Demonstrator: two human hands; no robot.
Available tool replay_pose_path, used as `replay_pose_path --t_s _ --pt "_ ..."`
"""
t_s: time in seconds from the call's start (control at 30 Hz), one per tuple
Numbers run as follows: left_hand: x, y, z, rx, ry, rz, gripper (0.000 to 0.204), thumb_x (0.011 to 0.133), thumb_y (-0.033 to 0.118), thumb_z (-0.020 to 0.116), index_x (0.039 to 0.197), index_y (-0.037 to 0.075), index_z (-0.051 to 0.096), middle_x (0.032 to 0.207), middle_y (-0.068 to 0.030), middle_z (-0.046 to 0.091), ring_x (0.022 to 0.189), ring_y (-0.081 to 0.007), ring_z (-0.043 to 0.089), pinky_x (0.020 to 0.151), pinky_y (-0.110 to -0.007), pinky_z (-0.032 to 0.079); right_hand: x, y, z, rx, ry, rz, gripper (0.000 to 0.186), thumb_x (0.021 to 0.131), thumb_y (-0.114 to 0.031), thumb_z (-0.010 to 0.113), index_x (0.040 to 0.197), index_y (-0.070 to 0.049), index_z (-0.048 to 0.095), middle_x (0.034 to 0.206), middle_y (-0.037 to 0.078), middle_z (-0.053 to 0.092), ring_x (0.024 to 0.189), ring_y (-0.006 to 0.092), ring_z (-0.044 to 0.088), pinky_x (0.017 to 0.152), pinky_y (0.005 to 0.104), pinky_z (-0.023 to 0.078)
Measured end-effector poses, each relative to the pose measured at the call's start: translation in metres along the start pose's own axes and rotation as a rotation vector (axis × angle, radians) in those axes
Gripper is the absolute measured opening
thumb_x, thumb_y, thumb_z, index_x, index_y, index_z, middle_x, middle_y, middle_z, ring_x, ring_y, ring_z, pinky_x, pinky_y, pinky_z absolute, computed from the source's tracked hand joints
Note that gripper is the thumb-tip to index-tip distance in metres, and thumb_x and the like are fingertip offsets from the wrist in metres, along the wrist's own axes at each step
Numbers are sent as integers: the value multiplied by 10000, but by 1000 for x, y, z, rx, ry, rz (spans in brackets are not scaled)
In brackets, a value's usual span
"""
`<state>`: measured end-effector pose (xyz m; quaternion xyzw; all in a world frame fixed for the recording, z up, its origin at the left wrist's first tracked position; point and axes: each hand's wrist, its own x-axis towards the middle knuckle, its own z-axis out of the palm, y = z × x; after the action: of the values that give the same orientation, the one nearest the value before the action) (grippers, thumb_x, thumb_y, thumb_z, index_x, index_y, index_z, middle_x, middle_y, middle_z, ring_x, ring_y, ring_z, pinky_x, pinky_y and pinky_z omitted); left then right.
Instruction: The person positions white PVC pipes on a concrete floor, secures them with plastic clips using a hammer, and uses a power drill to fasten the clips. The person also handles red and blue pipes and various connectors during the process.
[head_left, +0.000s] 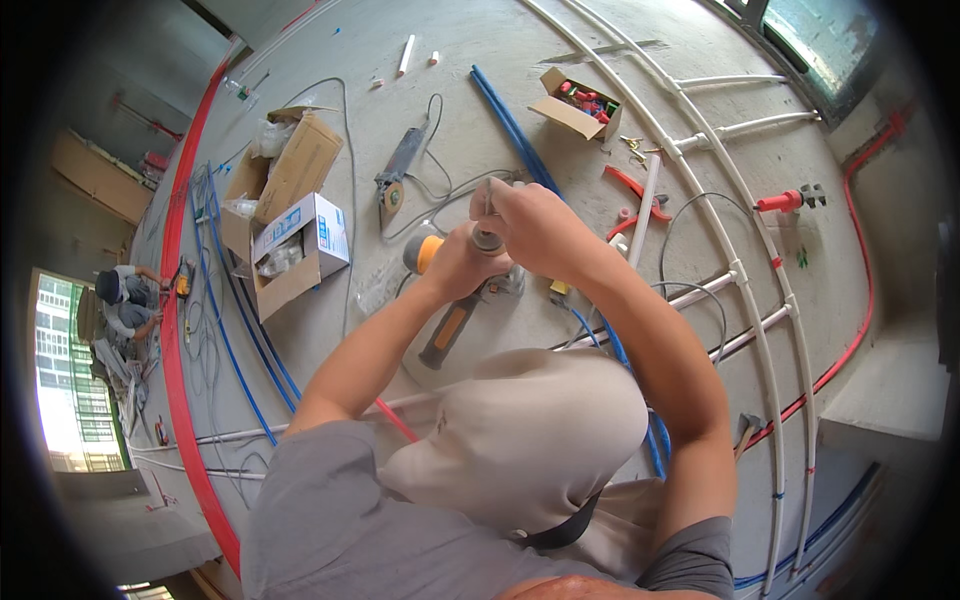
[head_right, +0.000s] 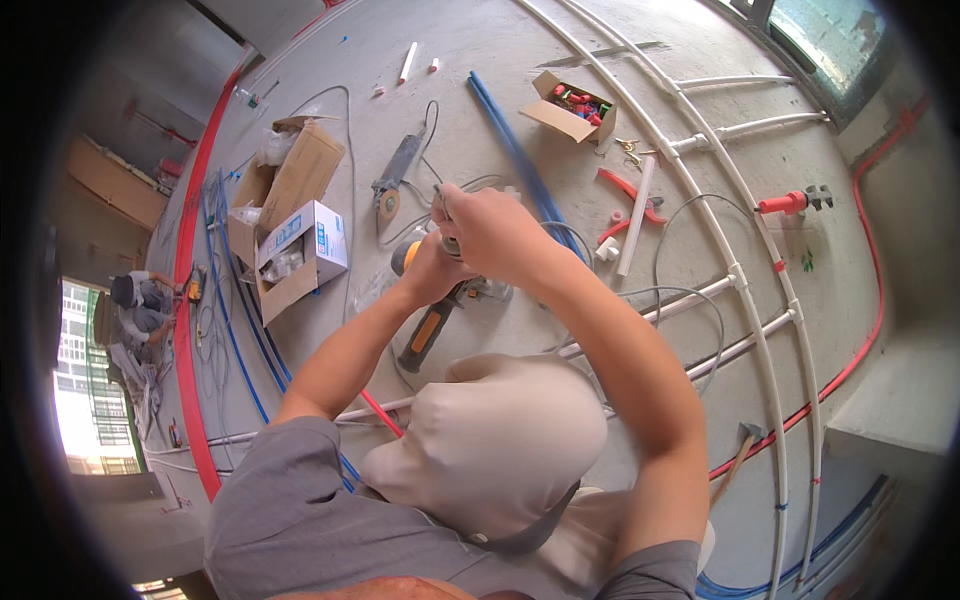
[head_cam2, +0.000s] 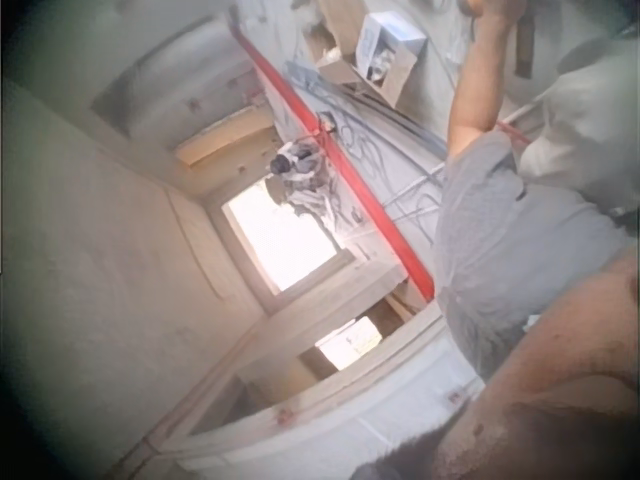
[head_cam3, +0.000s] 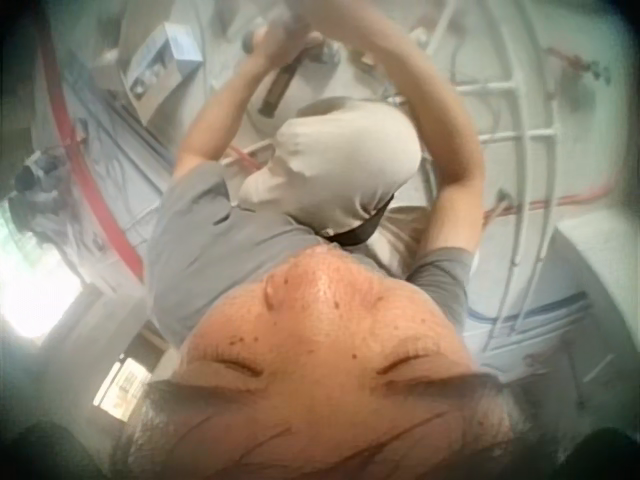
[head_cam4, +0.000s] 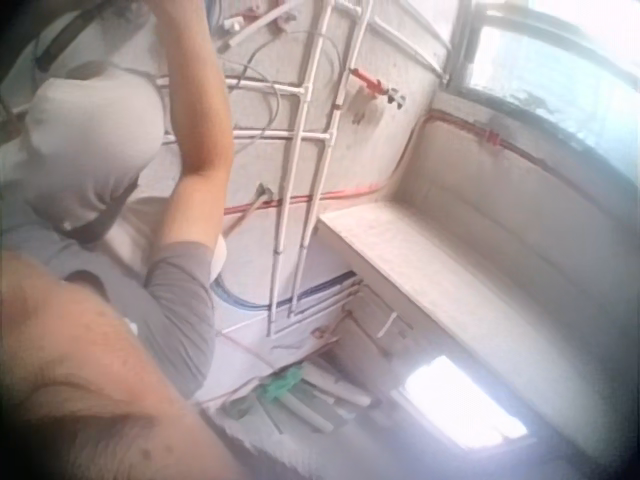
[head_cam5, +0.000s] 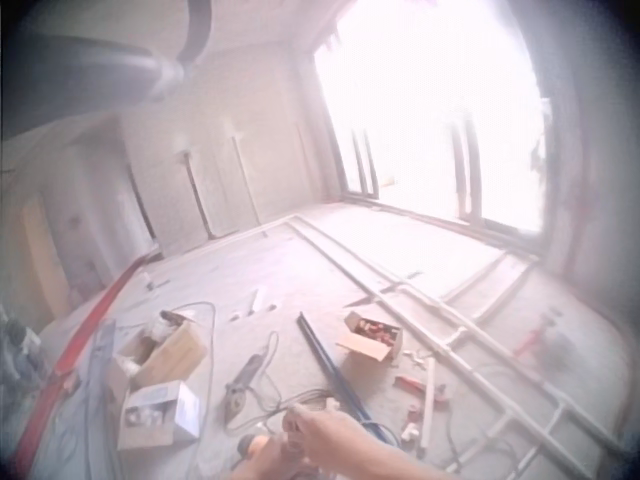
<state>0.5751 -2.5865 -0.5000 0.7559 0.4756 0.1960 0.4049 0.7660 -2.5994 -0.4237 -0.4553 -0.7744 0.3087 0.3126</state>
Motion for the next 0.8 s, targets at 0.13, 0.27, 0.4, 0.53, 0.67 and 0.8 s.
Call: replay_pose_path --t_s 0.13,0.27,0.4,0.53,0.67,0.8 --pt "-2 3 -2 -5 37 117 378 841 215 824 1129 8 692 1018 -129 765 967 -284 732 872 -410 554 8 0 3 -5 -17 -66 134 929 -167 692 988 -47 678 884 180 719 879 422 690 762 518 509" --pt "-5 10 -6 -11 -2 8 426 836 220 831 1172 11 674 1049 -132 760 986 -284 723 881 -406 550 14 5 3 25 82 -219 106 924 -183 694 949 -82 715 846 146 727 882 397 697 769 494 517" --pt "2 12 -8 -31 -64 -46 485 828 256 854 1191 -2 664 1072 -136 755 1008 -267 717 893 -401 549 14 12 7 -95 237 -314 84 888 -190 716 882 -107 727 788 117 728 868 351 705 799 454 515" --pt "9 5 -4 36 -34 -33 531 817 249 873 1222 -19 660 1079 -128 770 1022 -261 728 895 -384 555 9 18 20 -201 344 -349 132 839 -205 742 833 -81 698 785 132 726 894 318 710 844 453 522" --pt "7 -5 -4 -5 -68 2 470 836 220 850 1212 -3 677 1069 -139 776 1029 -289 735 891 -386 559 2 21 35 -151 148 -57 144 835 -151 736 914 -38 694 1038 196 718 1035 371 673 960 482 524" --pt "5 -23 -5 104 -27 61 353 851 165 805 1151 11 700 1081 -151 765 1041 -329 723 891 -397 558 -3 25 42 -206 317 -241 307 878 -190 757 1101 -1 666 1328 225 590 1242 403 573 1003 478 506"
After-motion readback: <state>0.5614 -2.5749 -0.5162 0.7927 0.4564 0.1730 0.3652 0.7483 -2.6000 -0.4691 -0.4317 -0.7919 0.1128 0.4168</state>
